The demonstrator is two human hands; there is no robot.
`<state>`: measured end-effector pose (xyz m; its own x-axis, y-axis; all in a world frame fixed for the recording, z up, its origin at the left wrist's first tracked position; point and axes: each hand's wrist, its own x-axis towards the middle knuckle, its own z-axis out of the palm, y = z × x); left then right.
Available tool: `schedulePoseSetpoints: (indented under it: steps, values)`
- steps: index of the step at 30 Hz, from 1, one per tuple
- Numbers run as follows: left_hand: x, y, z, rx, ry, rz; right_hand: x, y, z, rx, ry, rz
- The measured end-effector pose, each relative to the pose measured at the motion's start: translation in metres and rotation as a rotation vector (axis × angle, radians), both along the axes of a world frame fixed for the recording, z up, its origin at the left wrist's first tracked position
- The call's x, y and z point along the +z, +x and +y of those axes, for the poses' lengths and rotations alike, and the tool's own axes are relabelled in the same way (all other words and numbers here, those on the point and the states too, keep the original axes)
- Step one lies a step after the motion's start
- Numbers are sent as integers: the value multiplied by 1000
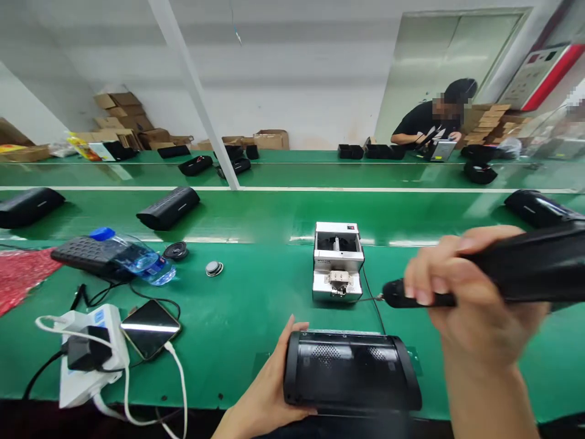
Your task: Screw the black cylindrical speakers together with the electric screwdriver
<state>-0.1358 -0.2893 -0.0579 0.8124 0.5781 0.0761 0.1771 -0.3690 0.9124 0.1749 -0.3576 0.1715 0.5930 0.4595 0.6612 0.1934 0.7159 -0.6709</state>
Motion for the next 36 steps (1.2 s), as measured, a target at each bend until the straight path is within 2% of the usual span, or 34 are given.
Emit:
schedulePoseSetpoints:
  steps: [2, 5, 9, 13, 24, 33, 34, 36]
  values:
    - [2, 2, 1, -2, -1, -3, 12, -34, 22, 6, 34, -83]
    - [4, 4, -1, 5, -26, -10, 14, -54, 47, -14, 54, -153]
    - [-1, 5, -4, 25, -17, -40, 3, -54, 66, -84, -35, -231]
    - [-5, 6, -4, 16, 11, -73, -5, -54, 78, -137, -108, -205]
    - [-6, 7, -4, 6, 17, -90, 0, -50, 91, -319, -148, -99]
    - [5, 7, -6, 27, -38, -53, -5, -51, 86, -265, -119, -190]
    - [6, 7, -5, 24, -41, -46, -5, -50, 85, -220, -102, -211]
    - [6, 6, -5, 21, -45, -40, -5, -45, 84, -22, -94, -291]
